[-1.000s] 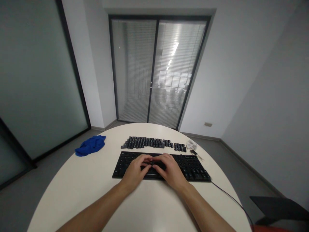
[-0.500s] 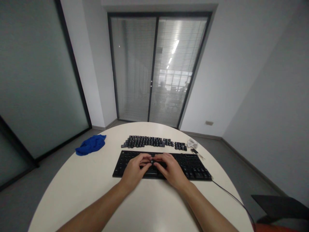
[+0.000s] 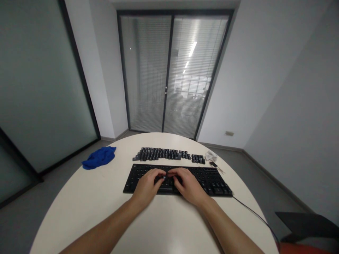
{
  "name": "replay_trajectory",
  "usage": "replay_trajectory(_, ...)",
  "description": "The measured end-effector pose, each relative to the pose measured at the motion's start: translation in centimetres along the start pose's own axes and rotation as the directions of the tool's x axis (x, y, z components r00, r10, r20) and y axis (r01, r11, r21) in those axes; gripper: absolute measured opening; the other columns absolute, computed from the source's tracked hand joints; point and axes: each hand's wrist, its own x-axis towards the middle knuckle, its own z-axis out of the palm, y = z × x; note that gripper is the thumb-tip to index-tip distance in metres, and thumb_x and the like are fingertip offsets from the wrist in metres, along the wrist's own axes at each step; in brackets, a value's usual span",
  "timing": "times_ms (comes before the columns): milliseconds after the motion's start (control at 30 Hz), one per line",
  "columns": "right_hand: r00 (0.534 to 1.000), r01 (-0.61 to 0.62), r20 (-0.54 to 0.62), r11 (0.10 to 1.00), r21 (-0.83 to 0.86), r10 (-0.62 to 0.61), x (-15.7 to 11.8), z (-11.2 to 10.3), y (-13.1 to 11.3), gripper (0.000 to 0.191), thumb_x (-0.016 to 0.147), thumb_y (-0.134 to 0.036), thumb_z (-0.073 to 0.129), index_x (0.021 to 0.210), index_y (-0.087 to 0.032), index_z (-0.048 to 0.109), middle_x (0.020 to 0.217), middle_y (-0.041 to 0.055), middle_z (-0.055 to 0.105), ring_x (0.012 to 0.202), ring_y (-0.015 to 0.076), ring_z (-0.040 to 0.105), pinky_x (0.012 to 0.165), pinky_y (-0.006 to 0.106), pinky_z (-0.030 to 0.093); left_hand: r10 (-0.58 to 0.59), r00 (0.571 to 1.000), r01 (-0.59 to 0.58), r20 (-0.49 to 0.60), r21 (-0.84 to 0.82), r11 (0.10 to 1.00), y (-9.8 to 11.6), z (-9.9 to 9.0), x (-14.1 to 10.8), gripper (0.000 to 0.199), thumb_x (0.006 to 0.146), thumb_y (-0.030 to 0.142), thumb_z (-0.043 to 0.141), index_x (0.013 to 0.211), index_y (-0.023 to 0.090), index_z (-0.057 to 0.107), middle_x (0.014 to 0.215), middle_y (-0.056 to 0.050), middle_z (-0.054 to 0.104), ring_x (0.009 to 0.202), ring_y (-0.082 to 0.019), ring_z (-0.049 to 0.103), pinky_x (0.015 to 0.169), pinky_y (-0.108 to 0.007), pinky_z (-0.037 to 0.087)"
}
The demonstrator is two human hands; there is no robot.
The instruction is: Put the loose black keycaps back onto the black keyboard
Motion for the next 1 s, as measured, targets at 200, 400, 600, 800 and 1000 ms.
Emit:
replay_trajectory(200,0.999,-0.002,0.037,1.0,-0.021,0.003,0.0,-0.38,-0.1,0.035,0.089,-0.008,0.055,0.118,-0.025,0.063,0.106,0.0016,0.074,0.103,0.0193,0.065,0.096,0.037,0.046,0.036,0.998,-0.038,0.044,0.049,0.998,-0.24,0.15,-0.15,0.02,0.088,0.011,0.061,0.102,0.024,0.067,0.105,-0.001,0.071,0.102,-0.02,0.064,0.093,-0.035,0.049)
replay_trajectory(400,0.999,-0.002,0.041,0.999,-0.043,0.004,0.08,-0.36,-0.2,0.03,0.086,-0.016,0.068,0.114,-0.025,0.064,0.106,0.0023,0.074,0.103,0.0203,0.065,0.096,0.037,0.045,0.025,0.999,-0.028,0.043,0.084,0.996,-0.41,0.41,-0.28,0.02,0.086,0.012,0.064,0.101,0.025,0.067,0.101,0.001,0.072,0.098,-0.02,0.065,0.089,-0.033,0.05)
replay_trajectory(600,0.999,0.0,0.047,0.998,-0.063,0.003,0.14,0.05,-0.25,0.024,0.088,-0.018,0.069,0.111,-0.025,0.065,0.106,0.0025,0.073,0.102,0.02,0.065,0.095,0.037,0.045,0.027,0.999,-0.032,0.039,0.116,0.993,-0.65,0.55,-0.36,0.018,0.088,0.015,0.063,0.101,0.026,0.068,0.103,0.001,0.072,0.099,-0.02,0.065,0.09,-0.034,0.05)
replay_trajectory(800,0.998,-0.009,0.055,0.998,-0.054,0.012,0.16,0.05,-0.24,0.022,0.09,-0.018,0.067,0.11,-0.024,0.065,0.107,0.0031,0.073,0.103,0.0202,0.064,0.095,0.037,0.046,0.029,0.999,-0.036,0.046,0.157,0.987,-0.65,0.48,-0.4,0.019,0.09,0.019,0.061,0.104,0.027,0.07,0.105,0.0,0.073,0.1,-0.021,0.064,0.091,-0.036,0.05)
replay_trajectory(1000,0.998,-0.001,0.063,0.999,-0.04,0.004,0.15,0.05,-0.14,0.022,0.092,-0.014,0.059,0.111,-0.024,0.065,0.107,0.0037,0.073,0.103,0.0205,0.065,0.095,0.038,0.046,0.057,0.995,-0.066,0.076,0.132,0.989,-0.6,0.31,-0.39,0.022,0.091,0.018,0.06,0.106,0.028,0.072,0.108,0.0,0.074,0.103,-0.021,0.063,0.095,-0.037,0.05)
